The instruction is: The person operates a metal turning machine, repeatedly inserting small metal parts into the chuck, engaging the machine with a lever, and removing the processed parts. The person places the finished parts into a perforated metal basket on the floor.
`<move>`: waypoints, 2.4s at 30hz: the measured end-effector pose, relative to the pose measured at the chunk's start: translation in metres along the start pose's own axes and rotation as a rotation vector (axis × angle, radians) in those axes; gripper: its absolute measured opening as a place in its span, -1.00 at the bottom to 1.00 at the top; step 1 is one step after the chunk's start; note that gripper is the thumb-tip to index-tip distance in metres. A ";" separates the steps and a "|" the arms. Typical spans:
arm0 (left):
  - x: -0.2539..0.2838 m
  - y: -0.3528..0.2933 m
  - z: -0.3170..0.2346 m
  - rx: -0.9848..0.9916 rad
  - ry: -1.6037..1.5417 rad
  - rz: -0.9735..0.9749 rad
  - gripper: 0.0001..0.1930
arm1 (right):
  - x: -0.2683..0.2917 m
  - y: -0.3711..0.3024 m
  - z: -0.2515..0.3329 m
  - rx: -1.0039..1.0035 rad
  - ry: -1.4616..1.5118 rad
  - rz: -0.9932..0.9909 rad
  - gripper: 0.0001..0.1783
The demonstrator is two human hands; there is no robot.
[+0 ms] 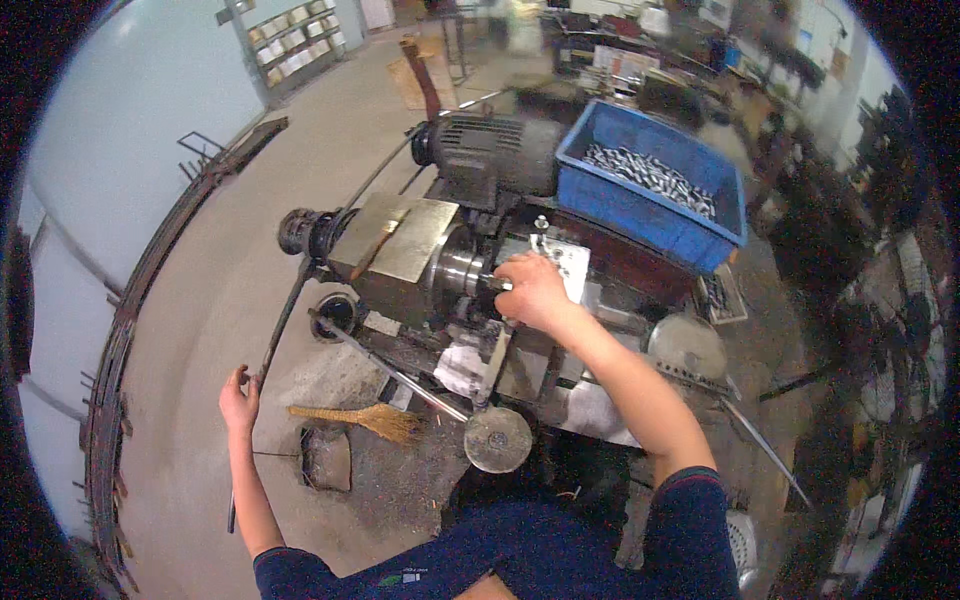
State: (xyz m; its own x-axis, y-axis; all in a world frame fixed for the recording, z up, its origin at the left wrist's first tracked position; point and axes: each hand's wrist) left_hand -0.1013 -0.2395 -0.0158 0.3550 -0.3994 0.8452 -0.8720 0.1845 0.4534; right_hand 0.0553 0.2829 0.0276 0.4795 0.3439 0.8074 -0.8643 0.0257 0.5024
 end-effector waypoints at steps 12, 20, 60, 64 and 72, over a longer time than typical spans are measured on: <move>-0.014 0.007 0.059 0.459 0.457 0.293 -0.68 | -0.033 0.030 0.014 -0.152 -0.086 0.262 -0.78; -0.011 -0.044 -0.014 0.552 0.191 0.256 -0.61 | -0.028 0.028 0.011 -0.147 -0.104 0.340 -0.75; -0.038 -0.058 -0.277 -0.615 -0.449 0.734 -0.68 | 0.186 -0.454 0.023 -1.204 -0.288 -0.203 -0.65; -0.040 -0.058 -0.330 -0.710 -0.499 0.832 -0.68 | 0.151 -0.584 0.107 -1.439 -0.393 0.045 -0.71; -0.035 -0.068 -0.351 -0.663 -0.422 0.945 -0.67 | 0.102 -0.585 0.163 -1.437 -0.323 0.549 -0.75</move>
State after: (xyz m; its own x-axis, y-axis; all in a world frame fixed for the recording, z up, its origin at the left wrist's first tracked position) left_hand 0.0641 0.0768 0.0229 -0.5674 -0.0978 0.8176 -0.3436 0.9304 -0.1272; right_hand 0.6345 0.1504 -0.1332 -0.0812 0.4080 0.9093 -0.2625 0.8714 -0.4144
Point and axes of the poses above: each hand's wrist, its own y-axis towards the middle knuckle, its own x-axis out of the back of the hand, z = x × y, and after that the axes turned 5 degrees about x, right-handed
